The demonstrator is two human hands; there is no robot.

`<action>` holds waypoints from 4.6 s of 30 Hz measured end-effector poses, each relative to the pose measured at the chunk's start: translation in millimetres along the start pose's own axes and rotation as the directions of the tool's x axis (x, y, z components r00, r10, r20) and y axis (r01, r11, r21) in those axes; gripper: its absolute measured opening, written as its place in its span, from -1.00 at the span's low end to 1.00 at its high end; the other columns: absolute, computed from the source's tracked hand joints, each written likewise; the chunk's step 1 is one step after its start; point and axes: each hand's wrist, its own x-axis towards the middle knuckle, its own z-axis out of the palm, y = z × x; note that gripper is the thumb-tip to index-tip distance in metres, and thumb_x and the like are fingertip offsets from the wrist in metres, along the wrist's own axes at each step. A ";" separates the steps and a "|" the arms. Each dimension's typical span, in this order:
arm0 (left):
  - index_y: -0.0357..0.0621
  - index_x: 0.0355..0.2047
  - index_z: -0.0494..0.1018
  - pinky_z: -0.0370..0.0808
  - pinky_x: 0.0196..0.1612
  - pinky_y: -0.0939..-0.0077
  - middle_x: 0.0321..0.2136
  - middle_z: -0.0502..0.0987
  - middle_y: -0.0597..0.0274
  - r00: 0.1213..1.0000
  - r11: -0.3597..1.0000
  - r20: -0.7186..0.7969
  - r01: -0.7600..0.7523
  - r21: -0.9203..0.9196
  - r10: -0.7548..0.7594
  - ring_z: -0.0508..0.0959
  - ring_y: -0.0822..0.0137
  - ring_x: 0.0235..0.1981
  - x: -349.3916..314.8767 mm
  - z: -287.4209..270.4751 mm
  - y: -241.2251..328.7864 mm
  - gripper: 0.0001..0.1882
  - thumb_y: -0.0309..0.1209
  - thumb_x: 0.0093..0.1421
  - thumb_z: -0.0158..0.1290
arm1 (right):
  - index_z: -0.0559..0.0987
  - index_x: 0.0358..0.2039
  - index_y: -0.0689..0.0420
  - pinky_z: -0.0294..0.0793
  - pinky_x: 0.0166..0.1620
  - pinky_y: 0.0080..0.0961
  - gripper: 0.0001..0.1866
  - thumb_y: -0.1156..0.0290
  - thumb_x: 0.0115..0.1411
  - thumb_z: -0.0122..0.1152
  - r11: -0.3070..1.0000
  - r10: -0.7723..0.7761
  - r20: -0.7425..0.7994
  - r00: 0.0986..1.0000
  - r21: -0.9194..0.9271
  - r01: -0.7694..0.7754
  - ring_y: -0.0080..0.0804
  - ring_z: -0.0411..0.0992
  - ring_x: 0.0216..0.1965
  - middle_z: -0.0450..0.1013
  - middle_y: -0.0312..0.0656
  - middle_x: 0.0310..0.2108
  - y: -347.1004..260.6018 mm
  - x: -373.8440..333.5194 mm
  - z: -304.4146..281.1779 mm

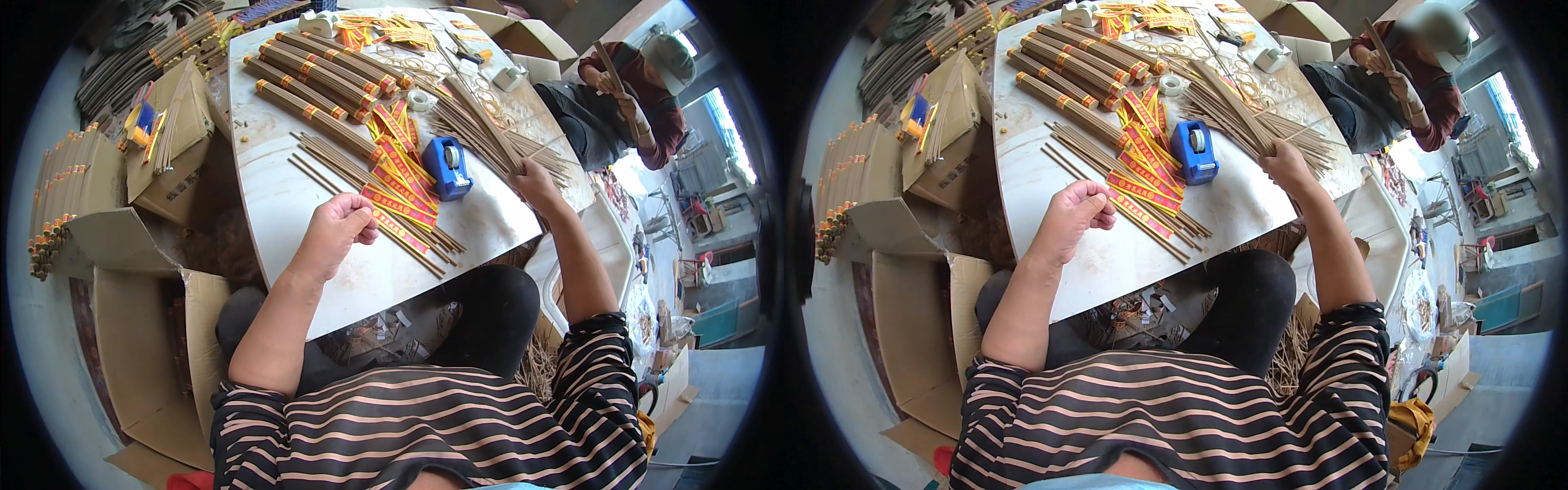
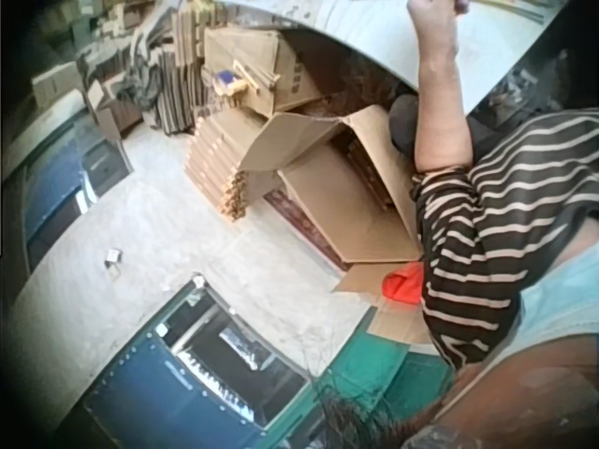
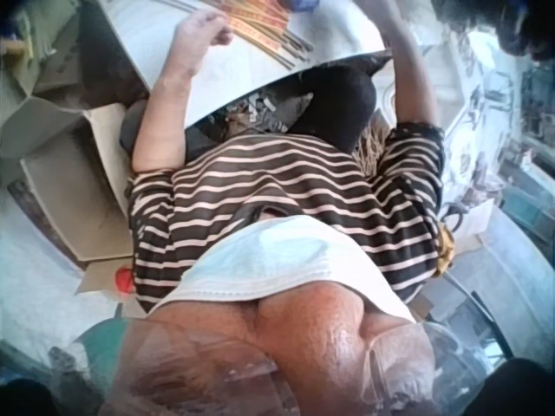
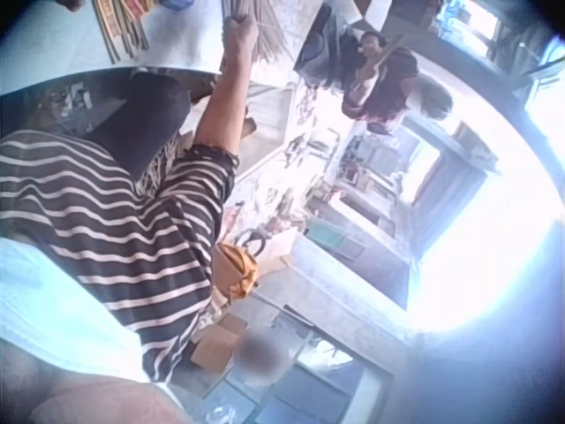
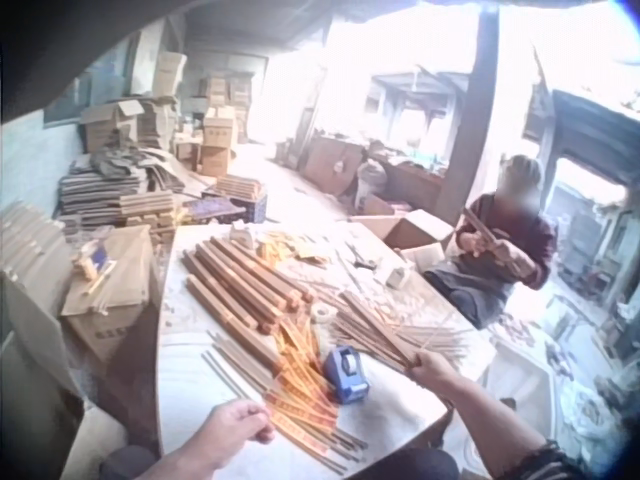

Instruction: The person gathers loose incense sticks, aligns them into bundles, and wraps each bundle with a small paper label. The person places finished bundles into a cardboard box and repeats the process.

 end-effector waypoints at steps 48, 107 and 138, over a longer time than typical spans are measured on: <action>-0.24 -0.14 0.37 0.43 -0.37 0.66 -0.45 0.46 0.38 0.718 0.728 -0.122 -0.676 0.111 0.685 0.44 0.56 -0.46 -89.3 19.0 61.3 -0.77 -0.54 0.16 0.02 | 0.52 -0.26 0.27 0.44 -0.30 -0.61 -0.79 0.45 0.10 0.19 0.423 -0.697 -0.203 0.688 0.658 0.623 -0.54 0.41 -0.39 0.40 -0.23 -0.39 -251.5 -171.2 73.3; -0.14 -0.52 0.38 0.32 -0.49 0.56 -0.62 0.36 0.31 0.874 0.727 -0.035 -0.424 -0.540 0.484 0.33 0.45 -0.58 -103.6 -16.1 84.2 -0.80 -0.32 0.14 0.07 | 0.42 -0.09 0.25 0.33 -0.10 -0.59 -0.56 0.14 0.19 0.06 0.705 -0.554 0.183 0.812 0.621 0.342 -0.50 0.37 -0.18 0.43 -0.18 -0.22 -109.9 -225.1 64.6; -0.54 0.02 0.16 0.39 0.05 0.06 -0.10 0.39 -0.28 0.972 0.682 0.069 -0.107 -0.724 0.226 0.45 -0.09 -0.07 -68.6 -35.2 -17.7 -0.33 -0.66 -0.25 -0.21 | 0.24 -0.04 0.26 0.52 -0.19 -0.33 -0.65 0.26 0.32 -0.23 0.319 -0.397 0.702 0.591 0.709 -0.629 -0.18 0.47 -0.27 0.42 0.09 -0.26 -143.9 -201.2 152.4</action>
